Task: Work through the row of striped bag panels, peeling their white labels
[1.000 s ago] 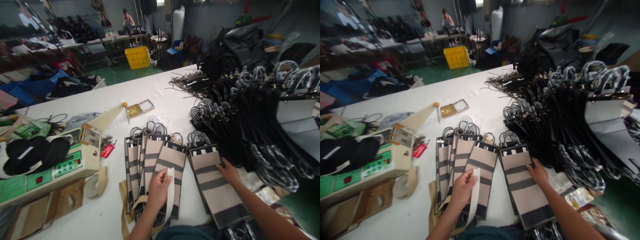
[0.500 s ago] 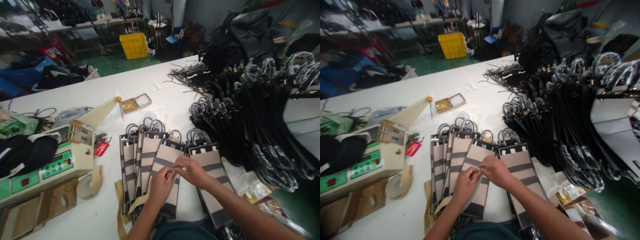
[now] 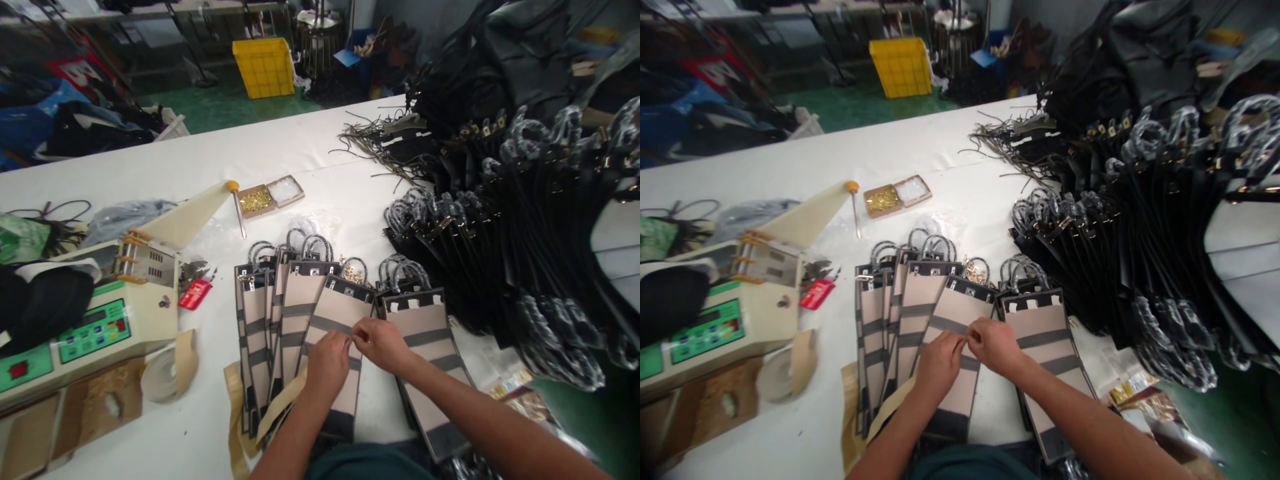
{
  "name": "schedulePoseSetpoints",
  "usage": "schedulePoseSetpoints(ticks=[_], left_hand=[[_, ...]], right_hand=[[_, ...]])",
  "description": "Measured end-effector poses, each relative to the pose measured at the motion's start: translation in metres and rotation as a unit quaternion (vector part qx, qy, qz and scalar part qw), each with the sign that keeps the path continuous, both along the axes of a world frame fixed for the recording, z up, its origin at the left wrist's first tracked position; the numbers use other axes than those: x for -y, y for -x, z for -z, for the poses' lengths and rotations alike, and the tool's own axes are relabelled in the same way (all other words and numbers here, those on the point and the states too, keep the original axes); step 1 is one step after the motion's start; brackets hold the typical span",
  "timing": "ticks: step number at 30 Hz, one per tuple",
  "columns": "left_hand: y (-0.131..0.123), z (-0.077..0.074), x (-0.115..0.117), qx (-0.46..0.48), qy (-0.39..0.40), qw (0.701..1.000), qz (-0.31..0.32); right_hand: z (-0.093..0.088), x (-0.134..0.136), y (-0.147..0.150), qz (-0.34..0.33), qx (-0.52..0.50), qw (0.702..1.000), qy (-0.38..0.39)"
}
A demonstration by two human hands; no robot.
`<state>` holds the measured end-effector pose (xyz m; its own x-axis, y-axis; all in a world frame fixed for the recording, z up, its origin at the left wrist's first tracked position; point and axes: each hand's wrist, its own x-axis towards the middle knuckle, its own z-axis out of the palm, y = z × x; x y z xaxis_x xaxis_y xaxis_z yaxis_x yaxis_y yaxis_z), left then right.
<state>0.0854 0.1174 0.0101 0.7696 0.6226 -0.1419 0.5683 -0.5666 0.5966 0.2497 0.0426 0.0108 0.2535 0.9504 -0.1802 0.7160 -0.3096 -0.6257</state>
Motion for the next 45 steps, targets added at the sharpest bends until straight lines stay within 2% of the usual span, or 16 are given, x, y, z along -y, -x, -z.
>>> schedulePoseSetpoints(ticks=[3, 5, 7, 8, 10, 14, 20, 25, 30, 34, 37, 40, 45], left_hand=[[-0.003, 0.005, -0.002, 0.047, -0.010, 0.998, -0.031], [-0.002, 0.011, -0.005, 0.090, 0.024, 0.994, -0.060], [0.002, 0.020, -0.008, 0.110, 0.068, 0.988, -0.083], [0.005, 0.027, -0.011, 0.112, 0.087, 0.986, -0.089], [0.012, 0.042, -0.015, 0.113, 0.113, 0.983, -0.095], [0.023, 0.068, -0.020, 0.145, 0.145, 0.972, -0.117], [0.032, 0.080, -0.013, 0.165, 0.147, 0.968, -0.122], [0.033, 0.077, -0.015, 0.169, 0.159, 0.965, -0.126], [0.030, 0.067, -0.022, 0.154, 0.229, 0.946, -0.170], [0.032, 0.056, -0.022, 0.150, 0.283, 0.930, -0.179], [0.033, 0.048, -0.017, 0.158, 0.324, 0.913, -0.191], [0.032, 0.039, -0.011, 0.156, 0.352, 0.899, -0.210], [0.031, 0.020, -0.004, 0.122, 0.318, 0.920, -0.196]], right_hand=[[0.023, -0.005, -0.010, 0.129, -0.077, 0.989, 0.005], [0.037, -0.010, -0.022, 0.224, -0.172, 0.959, 0.023], [0.049, -0.015, -0.036, 0.283, -0.239, 0.928, 0.045], [0.055, -0.017, -0.042, 0.294, -0.238, 0.925, 0.050], [0.066, -0.021, -0.051, 0.292, -0.189, 0.936, 0.048], [0.084, -0.025, -0.055, 0.294, -0.112, 0.948, 0.037], [0.096, -0.021, -0.051, 0.304, -0.010, 0.953, 0.003], [0.096, -0.021, -0.051, 0.286, 0.050, 0.957, -0.002], [0.094, -0.026, -0.050, 0.337, 0.054, 0.939, 0.053], [0.095, -0.022, -0.047, 0.362, -0.044, 0.931, -0.034], [0.096, -0.016, -0.046, 0.327, -0.109, 0.936, -0.066], [0.099, -0.017, -0.045, 0.298, -0.100, 0.947, -0.067], [0.106, -0.029, -0.033, 0.294, -0.061, 0.948, -0.105]])
